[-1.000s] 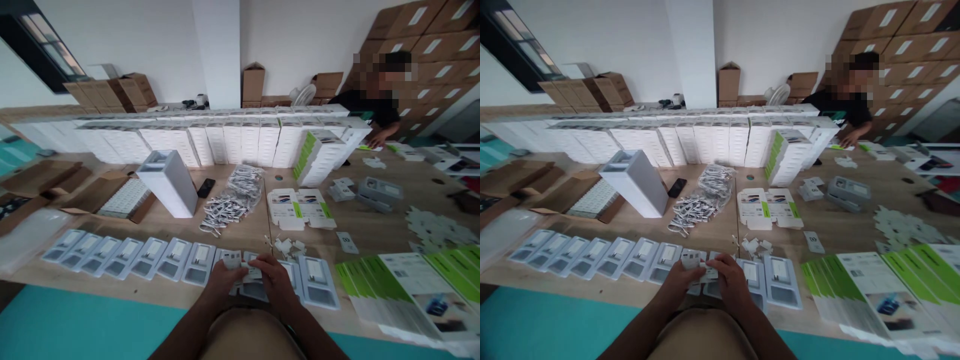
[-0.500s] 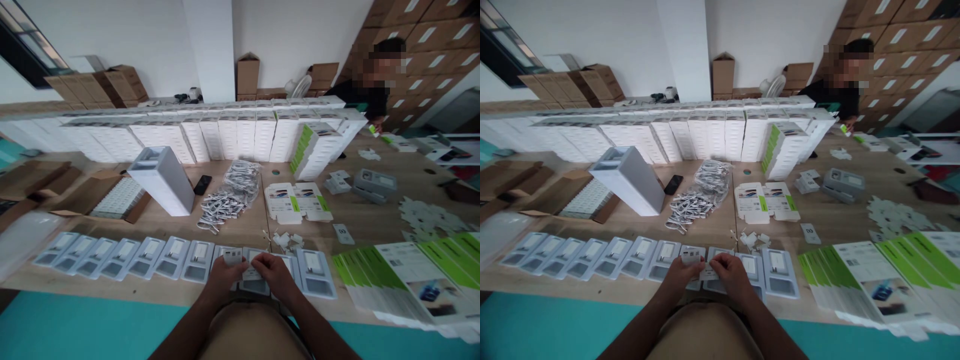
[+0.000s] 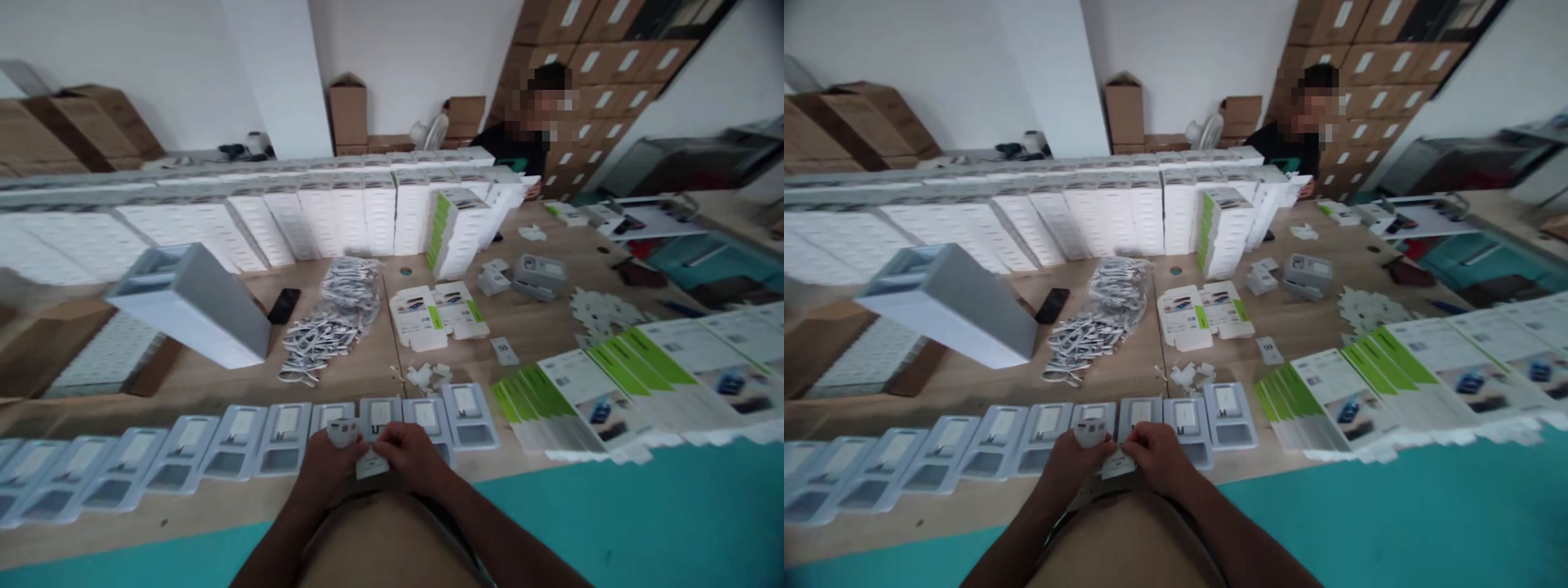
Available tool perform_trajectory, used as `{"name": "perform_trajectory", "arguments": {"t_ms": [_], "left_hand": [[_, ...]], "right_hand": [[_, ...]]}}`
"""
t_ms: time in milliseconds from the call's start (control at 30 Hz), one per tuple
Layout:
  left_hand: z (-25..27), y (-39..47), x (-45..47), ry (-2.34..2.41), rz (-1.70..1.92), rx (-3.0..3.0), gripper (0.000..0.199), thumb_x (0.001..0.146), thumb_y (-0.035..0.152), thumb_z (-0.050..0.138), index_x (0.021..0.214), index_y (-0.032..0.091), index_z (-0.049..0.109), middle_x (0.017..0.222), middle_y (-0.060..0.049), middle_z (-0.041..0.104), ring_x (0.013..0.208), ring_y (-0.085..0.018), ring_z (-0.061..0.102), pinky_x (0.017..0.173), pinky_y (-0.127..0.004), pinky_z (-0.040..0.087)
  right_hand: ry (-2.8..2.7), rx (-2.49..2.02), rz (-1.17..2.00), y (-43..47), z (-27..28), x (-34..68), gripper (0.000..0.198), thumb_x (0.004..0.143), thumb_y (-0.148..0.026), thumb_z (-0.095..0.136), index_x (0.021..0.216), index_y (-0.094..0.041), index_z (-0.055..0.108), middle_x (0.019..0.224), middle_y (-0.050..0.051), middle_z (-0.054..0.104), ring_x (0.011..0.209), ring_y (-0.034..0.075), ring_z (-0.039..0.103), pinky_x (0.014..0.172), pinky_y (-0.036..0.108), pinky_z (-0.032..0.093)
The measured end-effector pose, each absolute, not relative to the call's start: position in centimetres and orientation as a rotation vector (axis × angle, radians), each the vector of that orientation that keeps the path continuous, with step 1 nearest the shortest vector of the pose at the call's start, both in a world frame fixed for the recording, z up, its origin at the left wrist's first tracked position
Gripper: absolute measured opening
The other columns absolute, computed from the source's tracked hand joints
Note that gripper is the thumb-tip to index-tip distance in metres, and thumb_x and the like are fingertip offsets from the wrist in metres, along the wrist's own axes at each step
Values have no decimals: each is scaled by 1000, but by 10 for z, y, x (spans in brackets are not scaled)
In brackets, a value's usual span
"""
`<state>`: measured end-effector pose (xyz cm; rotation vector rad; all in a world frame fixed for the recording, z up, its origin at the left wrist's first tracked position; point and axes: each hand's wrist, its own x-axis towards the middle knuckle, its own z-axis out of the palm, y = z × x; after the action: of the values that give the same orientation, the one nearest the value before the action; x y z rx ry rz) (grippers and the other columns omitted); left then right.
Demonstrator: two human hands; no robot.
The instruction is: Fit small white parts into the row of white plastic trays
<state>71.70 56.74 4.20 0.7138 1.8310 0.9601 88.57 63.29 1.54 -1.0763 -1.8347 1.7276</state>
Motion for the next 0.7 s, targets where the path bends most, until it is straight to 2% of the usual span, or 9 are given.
{"name": "perform_trajectory", "arguments": {"t_ms": [100,167,267,400,533,700], "left_hand": [[33,567,720,1625,997,659,25,63,35,76,77,15,71,62,-2,68,63,-19,61,62,-28,48],[29,564,721,1463,1111,437,25,68,32,72,86,15,71,62,-2,67,61,-18,61,63,-27,49],[27,558,722,1307,1166,128,29,73,21,61,99,13,68,79,-7,73,70,-19,66,72,-31,54],[31,555,728,1229,1142,-66,34,77,14,55,108,5,63,97,-14,73,87,-24,70,84,-37,56],[43,553,734,1234,1150,4,31,82,16,58,110,4,62,106,-17,72,97,-26,69,90,-38,56],[49,544,731,1272,1185,135,28,83,23,59,108,10,64,110,-14,72,108,-27,66,96,-41,53]], "right_hand": [[-1737,-1239,1635,646,-5,924,22,80,-36,57,77,-17,67,65,-1,63,59,13,55,58,23,41],[-1687,-1434,1430,662,-22,964,28,83,-41,53,83,-17,68,68,2,66,63,16,58,61,26,43],[-1791,-1675,1060,685,-48,1026,29,84,-38,50,91,-16,69,87,8,71,82,22,64,76,31,44],[-2088,-1932,816,694,-77,1063,19,85,-24,50,95,-20,65,85,4,71,80,18,63,69,27,39],[-2261,-1982,559,687,-89,1056,12,86,-21,51,90,-19,62,79,5,67,77,17,59,67,28,33],[-2358,-1834,391,683,-94,1053,20,93,-22,43,85,-19,61,96,6,64,82,16,56,74,27,34]]}}
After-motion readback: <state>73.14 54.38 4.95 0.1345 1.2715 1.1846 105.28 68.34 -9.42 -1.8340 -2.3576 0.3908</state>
